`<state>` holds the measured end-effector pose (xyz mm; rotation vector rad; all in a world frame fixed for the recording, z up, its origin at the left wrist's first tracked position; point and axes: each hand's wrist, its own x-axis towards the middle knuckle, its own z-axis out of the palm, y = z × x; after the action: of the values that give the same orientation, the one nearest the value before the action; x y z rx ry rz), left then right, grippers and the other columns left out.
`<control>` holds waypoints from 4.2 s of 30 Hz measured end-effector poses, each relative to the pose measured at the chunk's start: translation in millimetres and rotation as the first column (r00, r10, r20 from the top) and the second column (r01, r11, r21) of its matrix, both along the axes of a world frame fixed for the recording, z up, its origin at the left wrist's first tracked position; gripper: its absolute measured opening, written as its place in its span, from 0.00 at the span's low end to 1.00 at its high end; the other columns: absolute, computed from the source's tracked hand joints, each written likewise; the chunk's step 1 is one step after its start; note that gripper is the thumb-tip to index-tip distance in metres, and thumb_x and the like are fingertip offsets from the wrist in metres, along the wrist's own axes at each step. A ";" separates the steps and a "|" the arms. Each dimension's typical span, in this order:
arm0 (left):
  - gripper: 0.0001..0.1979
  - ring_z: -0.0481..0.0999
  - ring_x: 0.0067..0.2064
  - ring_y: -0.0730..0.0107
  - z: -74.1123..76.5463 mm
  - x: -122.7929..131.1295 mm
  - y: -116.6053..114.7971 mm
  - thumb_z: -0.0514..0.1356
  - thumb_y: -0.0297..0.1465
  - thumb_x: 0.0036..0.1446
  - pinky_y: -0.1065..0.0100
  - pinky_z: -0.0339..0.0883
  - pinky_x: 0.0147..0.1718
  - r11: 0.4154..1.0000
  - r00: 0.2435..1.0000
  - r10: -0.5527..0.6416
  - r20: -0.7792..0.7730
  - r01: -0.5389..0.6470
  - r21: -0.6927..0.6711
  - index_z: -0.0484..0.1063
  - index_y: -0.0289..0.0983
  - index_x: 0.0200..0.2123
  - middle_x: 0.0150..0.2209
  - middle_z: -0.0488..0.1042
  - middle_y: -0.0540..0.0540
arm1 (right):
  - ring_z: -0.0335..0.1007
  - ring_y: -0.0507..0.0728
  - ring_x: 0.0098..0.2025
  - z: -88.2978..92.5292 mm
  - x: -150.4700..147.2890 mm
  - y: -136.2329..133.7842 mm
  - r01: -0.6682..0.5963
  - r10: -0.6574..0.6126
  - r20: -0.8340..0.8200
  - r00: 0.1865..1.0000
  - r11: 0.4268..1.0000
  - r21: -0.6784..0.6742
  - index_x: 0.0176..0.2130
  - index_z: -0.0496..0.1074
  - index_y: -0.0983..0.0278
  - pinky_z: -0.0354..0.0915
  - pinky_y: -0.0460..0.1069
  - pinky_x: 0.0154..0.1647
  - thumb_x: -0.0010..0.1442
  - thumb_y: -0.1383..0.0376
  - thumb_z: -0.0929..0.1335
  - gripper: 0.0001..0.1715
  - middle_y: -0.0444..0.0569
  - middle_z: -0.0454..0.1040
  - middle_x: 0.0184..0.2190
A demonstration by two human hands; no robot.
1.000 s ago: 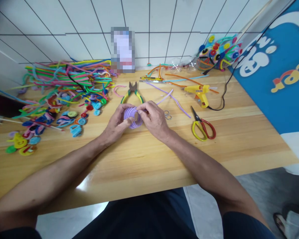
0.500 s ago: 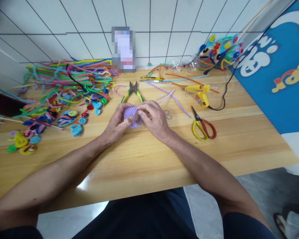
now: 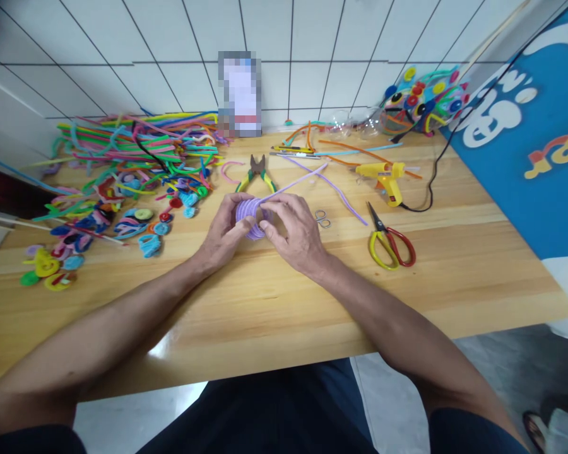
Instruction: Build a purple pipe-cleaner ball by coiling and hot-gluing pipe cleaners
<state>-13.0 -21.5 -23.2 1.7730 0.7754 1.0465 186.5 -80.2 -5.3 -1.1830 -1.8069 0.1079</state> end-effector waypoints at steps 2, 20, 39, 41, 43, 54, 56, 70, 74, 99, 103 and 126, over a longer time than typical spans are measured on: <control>0.22 0.76 0.55 0.58 -0.2 0.5 -0.2 0.63 0.44 0.68 0.55 0.74 0.57 1.000 1.000 -0.001 0.001 0.001 -0.001 0.66 0.42 0.59 0.55 0.74 0.42 | 0.78 0.65 0.56 -0.1 -3.2 0.0 0.004 -0.004 -0.007 1.000 1.000 0.014 0.52 0.79 0.56 0.74 0.63 0.59 0.73 0.61 0.71 0.10 0.54 0.81 0.51; 0.22 0.76 0.56 0.56 -2.1 -1.4 0.5 0.62 0.44 0.70 0.54 0.74 0.58 1.000 1.000 -0.009 0.003 0.009 -0.010 0.65 0.41 0.60 0.56 0.74 0.40 | 0.80 0.64 0.50 -2.7 -0.2 -2.1 -0.026 0.018 0.132 0.991 0.998 0.062 0.57 0.82 0.56 0.77 0.61 0.54 0.72 0.63 0.70 0.17 0.54 0.84 0.49; 0.20 0.76 0.53 0.57 1.7 -1.2 0.6 0.62 0.41 0.67 0.55 0.73 0.57 1.000 1.000 0.013 -0.023 -0.012 0.012 0.67 0.42 0.58 0.54 0.75 0.43 | 0.74 0.68 0.65 -9.9 -7.3 -1.0 -0.069 0.069 0.027 0.997 0.998 0.011 0.66 0.69 0.57 0.75 0.66 0.64 0.68 0.60 0.75 0.30 0.60 0.77 0.62; 0.20 0.76 0.54 0.57 1.6 -1.9 0.7 0.61 0.43 0.68 0.54 0.73 0.58 1.000 1.000 0.016 -0.027 -0.016 0.009 0.66 0.42 0.58 0.54 0.75 0.43 | 0.74 0.68 0.66 -13.0 -8.2 -0.1 -0.076 0.076 0.036 0.996 0.997 -0.019 0.66 0.68 0.57 0.74 0.67 0.66 0.67 0.61 0.75 0.31 0.60 0.77 0.62; 0.19 0.75 0.54 0.57 1.1 -2.7 0.8 0.59 0.45 0.70 0.54 0.73 0.58 1.000 0.999 0.021 -0.030 -0.021 0.011 0.67 0.42 0.58 0.53 0.75 0.43 | 0.74 0.68 0.66 -14.9 -8.3 0.8 -0.079 0.080 0.044 0.996 0.996 -0.034 0.66 0.68 0.57 0.73 0.67 0.66 0.67 0.62 0.75 0.32 0.60 0.77 0.63; 0.20 0.77 0.52 0.59 2.5 -3.0 1.0 0.61 0.45 0.70 0.57 0.75 0.56 1.000 0.999 0.009 -0.048 -0.008 0.013 0.66 0.41 0.58 0.53 0.76 0.43 | 0.74 0.69 0.65 -13.2 -6.6 1.4 -0.088 0.090 0.054 0.994 0.996 -0.030 0.67 0.69 0.56 0.74 0.67 0.67 0.68 0.60 0.75 0.32 0.58 0.77 0.62; 0.20 0.77 0.52 0.59 3.2 -2.7 1.1 0.61 0.44 0.70 0.57 0.75 0.55 1.000 0.999 0.012 -0.049 -0.011 0.021 0.67 0.40 0.58 0.52 0.76 0.43 | 0.75 0.69 0.65 -13.5 -6.6 1.5 -0.089 0.089 0.060 0.994 0.996 -0.012 0.67 0.69 0.56 0.75 0.66 0.66 0.69 0.60 0.75 0.31 0.59 0.77 0.62; 0.21 0.78 0.53 0.57 3.1 -0.7 2.3 0.63 0.39 0.64 0.55 0.75 0.58 1.000 1.000 0.006 -0.023 -0.006 0.011 0.67 0.40 0.58 0.53 0.76 0.43 | 0.76 0.69 0.64 -15.3 -5.2 3.7 -0.081 0.080 0.064 0.995 0.997 0.016 0.67 0.69 0.56 0.77 0.66 0.63 0.69 0.60 0.75 0.30 0.59 0.78 0.61; 0.20 0.78 0.53 0.58 5.8 1.5 1.6 0.62 0.38 0.64 0.56 0.74 0.57 1.000 1.000 0.001 -0.013 -0.001 -0.010 0.68 0.39 0.57 0.53 0.76 0.43 | 0.77 0.69 0.64 -17.6 -4.7 4.8 -0.082 0.079 0.062 0.995 0.996 0.042 0.68 0.67 0.57 0.78 0.66 0.62 0.69 0.59 0.75 0.33 0.60 0.78 0.61; 0.24 0.77 0.53 0.59 1.6 -0.6 3.3 0.63 0.45 0.65 0.58 0.75 0.56 0.999 0.999 -0.030 0.015 0.031 -0.042 0.66 0.40 0.58 0.53 0.75 0.43 | 0.77 0.68 0.63 -22.6 -4.8 9.0 -0.104 0.102 0.028 0.994 0.992 0.069 0.65 0.70 0.57 0.77 0.66 0.62 0.69 0.59 0.75 0.30 0.59 0.79 0.61; 0.24 0.77 0.52 0.60 -2.0 1.0 5.8 0.63 0.45 0.64 0.59 0.75 0.53 0.999 0.999 -0.021 0.034 0.022 -0.029 0.66 0.40 0.57 0.51 0.76 0.44 | 0.77 0.69 0.64 -21.8 -3.6 8.4 -0.094 0.094 0.038 0.995 0.995 0.019 0.65 0.70 0.57 0.77 0.67 0.62 0.68 0.58 0.76 0.30 0.59 0.79 0.62; 0.29 0.76 0.49 0.61 2.1 -3.5 -2.2 0.64 0.53 0.68 0.60 0.75 0.51 0.993 0.996 -0.079 0.047 0.083 -0.082 0.65 0.41 0.60 0.50 0.75 0.44 | 0.79 0.66 0.58 -18.6 -9.4 6.0 -0.086 0.089 -0.045 0.995 0.995 0.053 0.60 0.68 0.57 0.80 0.63 0.54 0.65 0.68 0.72 0.26 0.58 0.80 0.56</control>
<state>-16.5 -23.6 -21.2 1.6911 0.7050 0.9818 177.1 -74.2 -23.9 -1.0575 -1.8094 0.1391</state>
